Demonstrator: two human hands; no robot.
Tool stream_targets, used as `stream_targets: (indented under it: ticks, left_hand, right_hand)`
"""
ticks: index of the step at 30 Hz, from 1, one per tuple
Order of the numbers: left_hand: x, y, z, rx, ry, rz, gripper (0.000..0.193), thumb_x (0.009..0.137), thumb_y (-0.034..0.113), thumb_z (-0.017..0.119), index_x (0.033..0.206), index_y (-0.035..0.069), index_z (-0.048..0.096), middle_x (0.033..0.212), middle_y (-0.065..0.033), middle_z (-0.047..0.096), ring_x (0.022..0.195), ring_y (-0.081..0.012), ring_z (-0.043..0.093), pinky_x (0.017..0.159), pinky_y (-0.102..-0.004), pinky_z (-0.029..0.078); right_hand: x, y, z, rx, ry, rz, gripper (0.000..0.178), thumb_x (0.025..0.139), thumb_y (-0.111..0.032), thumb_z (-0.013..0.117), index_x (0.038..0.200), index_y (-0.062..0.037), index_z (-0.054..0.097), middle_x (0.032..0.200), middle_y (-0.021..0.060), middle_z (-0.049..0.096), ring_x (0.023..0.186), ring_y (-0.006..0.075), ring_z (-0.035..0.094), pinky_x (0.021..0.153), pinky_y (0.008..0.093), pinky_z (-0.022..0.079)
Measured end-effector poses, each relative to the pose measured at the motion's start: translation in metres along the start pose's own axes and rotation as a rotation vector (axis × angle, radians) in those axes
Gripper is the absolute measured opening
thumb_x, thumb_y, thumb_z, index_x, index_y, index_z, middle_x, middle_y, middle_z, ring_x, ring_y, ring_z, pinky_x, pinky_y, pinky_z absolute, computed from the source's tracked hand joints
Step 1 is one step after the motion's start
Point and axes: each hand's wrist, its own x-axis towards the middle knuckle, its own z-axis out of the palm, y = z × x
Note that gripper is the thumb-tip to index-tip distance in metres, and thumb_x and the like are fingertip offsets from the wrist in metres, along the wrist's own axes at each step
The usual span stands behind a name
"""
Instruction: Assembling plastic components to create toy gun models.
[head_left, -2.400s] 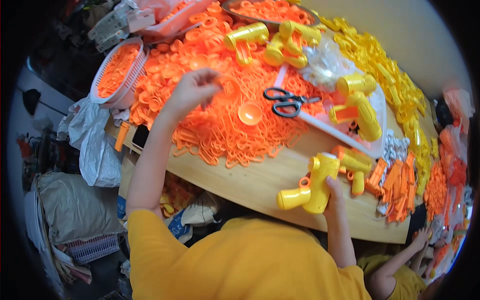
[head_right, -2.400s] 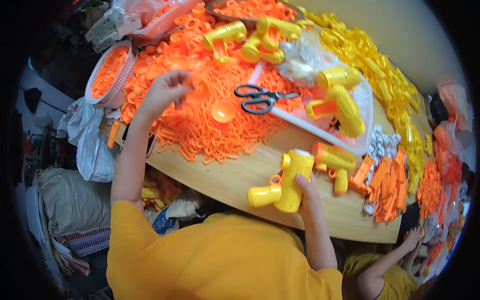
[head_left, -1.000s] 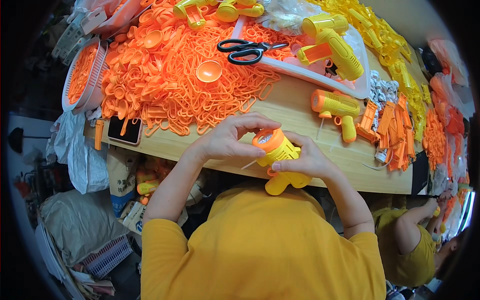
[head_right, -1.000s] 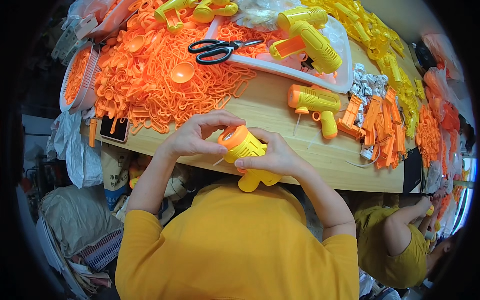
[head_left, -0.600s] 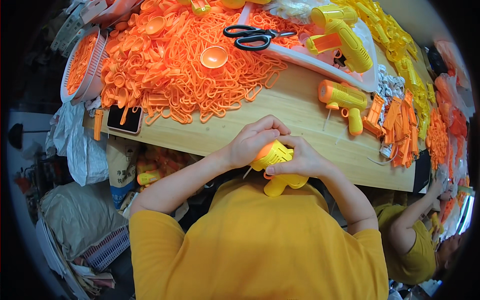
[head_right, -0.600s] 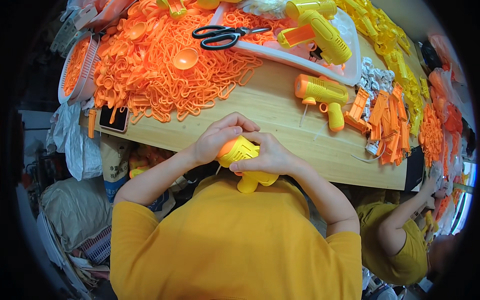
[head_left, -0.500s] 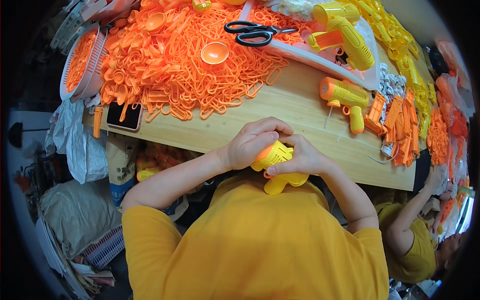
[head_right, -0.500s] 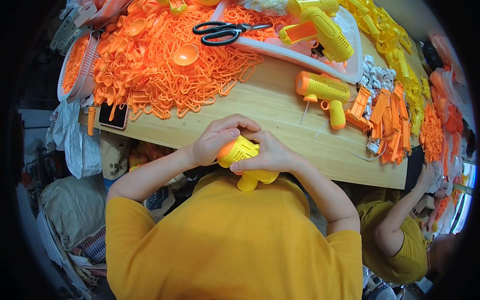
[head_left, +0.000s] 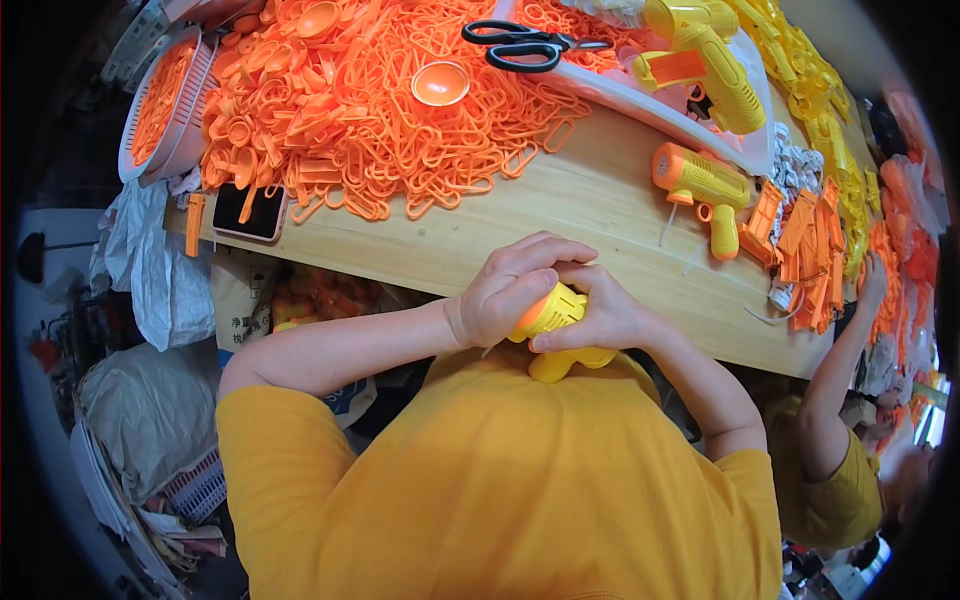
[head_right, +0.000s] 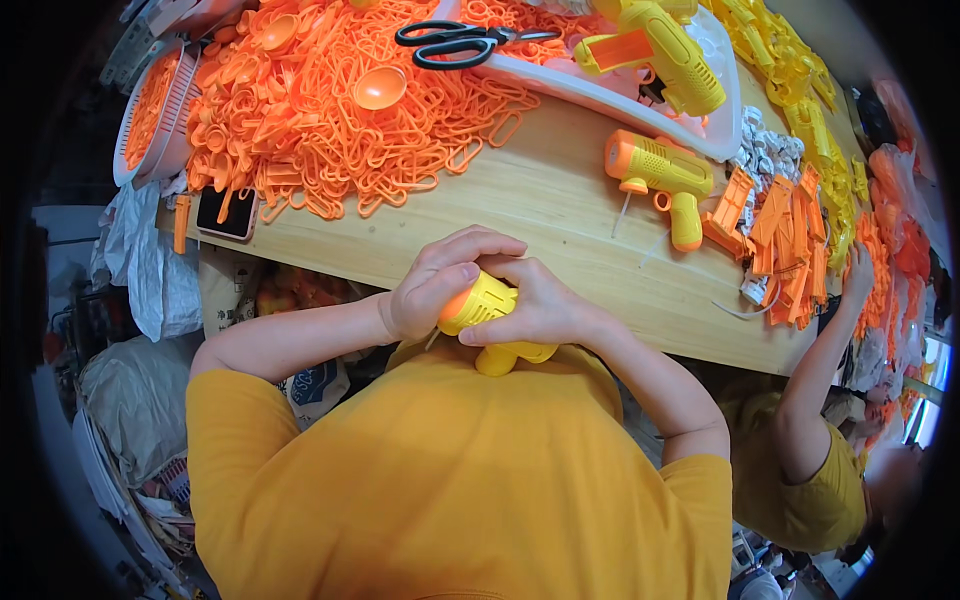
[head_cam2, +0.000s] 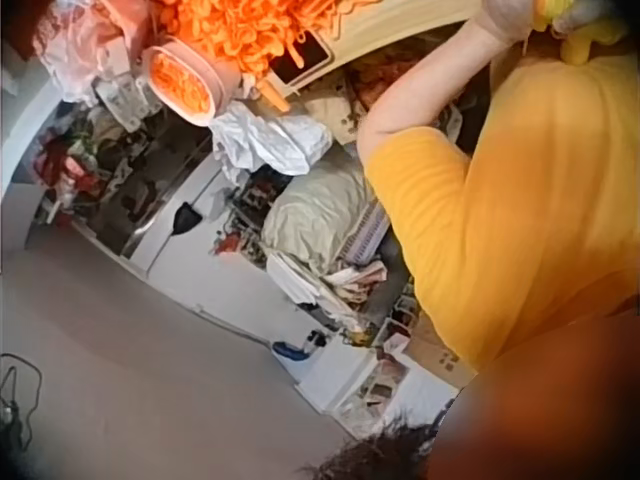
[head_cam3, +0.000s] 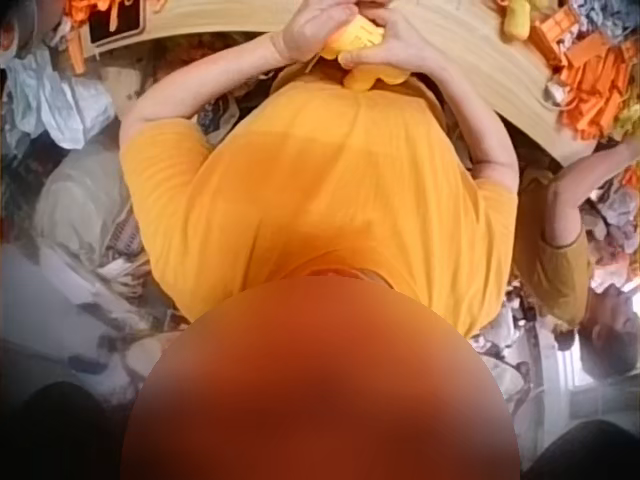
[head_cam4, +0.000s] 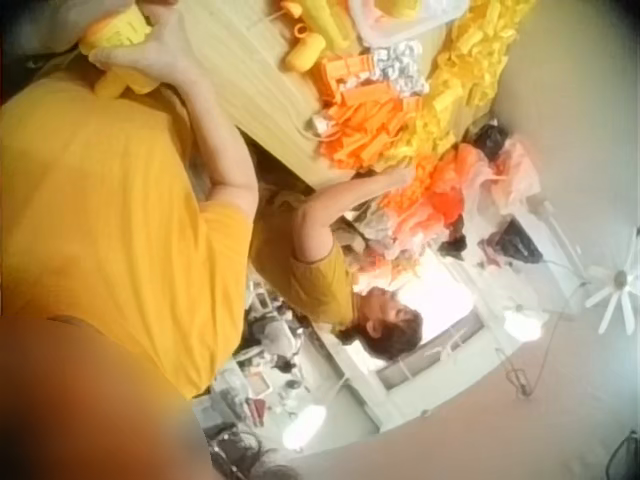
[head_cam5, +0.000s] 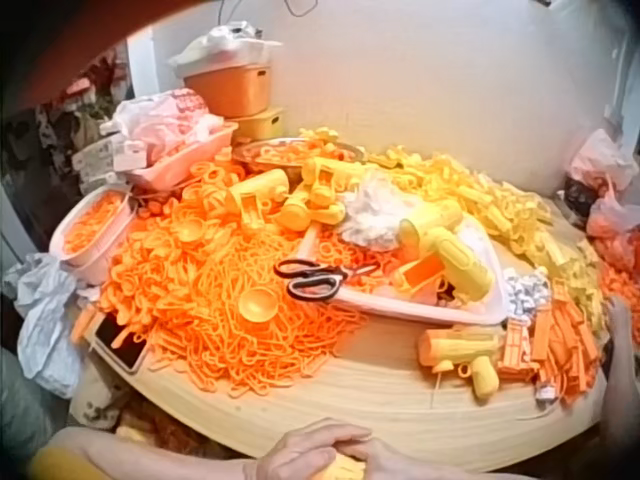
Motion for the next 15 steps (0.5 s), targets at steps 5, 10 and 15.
stream_targets:
  ticks: [5,10,15]
  left_hand:
    - [0.036,0.004,-0.022,0.127,0.045,0.106,0.039,0.093,0.023,0.042,0.115,-0.004,0.059,0.109,-0.0149,0.06,0.102,-0.0236,0.057,0.093,-0.0336,0.042]
    - [0.05,0.024,-0.039,-0.132,0.357,-0.064,0.039,0.1,0.031,0.042,0.108,-0.001,0.061,0.096,-0.009,0.064,0.089,-0.0182,0.062,0.084,-0.0308,0.049]
    - [0.047,0.024,-0.038,-0.643,0.451,-0.524,0.038,0.1,0.034,0.042,0.104,0.001,0.061,0.09,-0.0074,0.064,0.08,-0.0141,0.063,0.075,-0.0294,0.053]
  right_hand:
    - [0.009,-0.018,-0.002,0.313,0.224,-0.015,0.061,0.076,-0.019,0.074,0.127,-0.0001,0.047,0.112,0.0119,0.059,0.101,0.0206,0.06,0.088,0.032,0.048]
    - [0.01,-0.018,-0.04,0.878,0.183,0.074,0.065,0.081,-0.009,0.063,0.138,-0.0035,0.034,0.139,0.0168,0.042,0.122,0.0294,0.05,0.105,0.0415,0.037]
    - [0.003,-0.033,-0.031,-0.324,0.411,-0.683,0.066,0.074,-0.01,0.07,0.133,-0.0058,0.042,0.137,0.0166,0.048,0.129,0.033,0.044,0.108,0.0482,0.032]
